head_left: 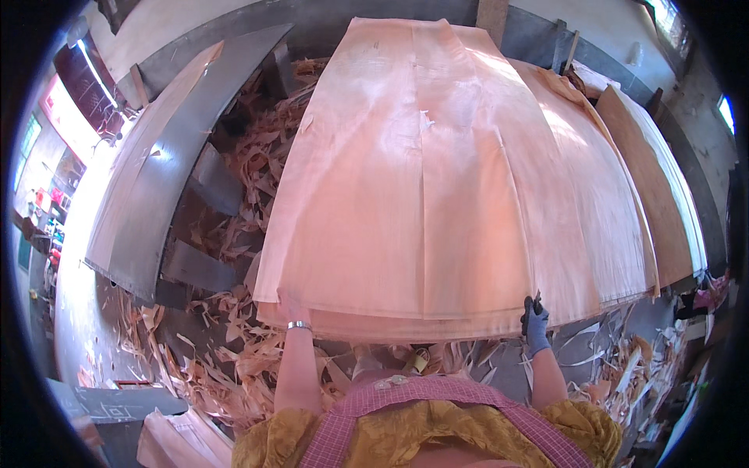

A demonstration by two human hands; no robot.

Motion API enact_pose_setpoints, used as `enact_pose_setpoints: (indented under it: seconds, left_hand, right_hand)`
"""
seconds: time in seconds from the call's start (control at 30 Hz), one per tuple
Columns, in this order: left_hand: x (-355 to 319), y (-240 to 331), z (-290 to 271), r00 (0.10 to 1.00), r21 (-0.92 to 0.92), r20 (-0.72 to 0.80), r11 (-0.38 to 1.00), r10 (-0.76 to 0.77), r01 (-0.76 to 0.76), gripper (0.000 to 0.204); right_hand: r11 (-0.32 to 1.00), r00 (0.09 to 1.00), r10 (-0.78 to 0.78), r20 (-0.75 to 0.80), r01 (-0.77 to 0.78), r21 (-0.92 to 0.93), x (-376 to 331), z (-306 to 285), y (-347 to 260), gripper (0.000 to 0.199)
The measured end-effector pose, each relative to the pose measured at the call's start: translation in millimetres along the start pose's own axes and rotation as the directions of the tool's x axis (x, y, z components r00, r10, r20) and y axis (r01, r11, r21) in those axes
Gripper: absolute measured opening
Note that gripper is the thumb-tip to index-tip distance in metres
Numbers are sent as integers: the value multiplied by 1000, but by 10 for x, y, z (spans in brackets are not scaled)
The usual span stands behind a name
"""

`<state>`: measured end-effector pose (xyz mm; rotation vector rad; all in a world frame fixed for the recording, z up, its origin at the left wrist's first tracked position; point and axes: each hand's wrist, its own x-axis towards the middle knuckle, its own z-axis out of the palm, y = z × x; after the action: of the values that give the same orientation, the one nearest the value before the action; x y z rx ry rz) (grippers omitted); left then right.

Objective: The person applies tape to cracks in large sheets of wood veneer and uses a knife to cut and remove damaged sections, replacing them with patches from other veneer sheets.

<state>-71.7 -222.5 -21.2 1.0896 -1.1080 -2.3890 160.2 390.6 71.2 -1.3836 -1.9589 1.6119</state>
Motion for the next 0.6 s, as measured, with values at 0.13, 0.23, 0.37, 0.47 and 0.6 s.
enact_pose_setpoints:
  seconds: [0.13,0.23,0.37,0.47,0.6]
  left_hand:
    - [-41,20,-173,999,-39,28,999,28,-27,52]
    - [-233,-30,-237,1000,-51,-22,999,-7,6,53]
    - [-192,-13,-305,997,28,-71,1000,2,0,54]
    - [-459,-72,-45,985,44,-168,998,-38,46,49]
    - [-153,-102,-503,995,-96,94,995,34,-25,43]
  right_hand:
    - [1000,1000,-10,-19,10,-22,-198,-86,15,42]
    - [998,998,-38,-40,36,-55,-250,-246,77,41]
    - [997,998,-66,-17,65,-45,-75,-349,106,41]
    - [993,993,-59,-102,48,-110,-94,-511,101,43]
    - [995,994,-93,-49,92,-28,28,-406,78,38]
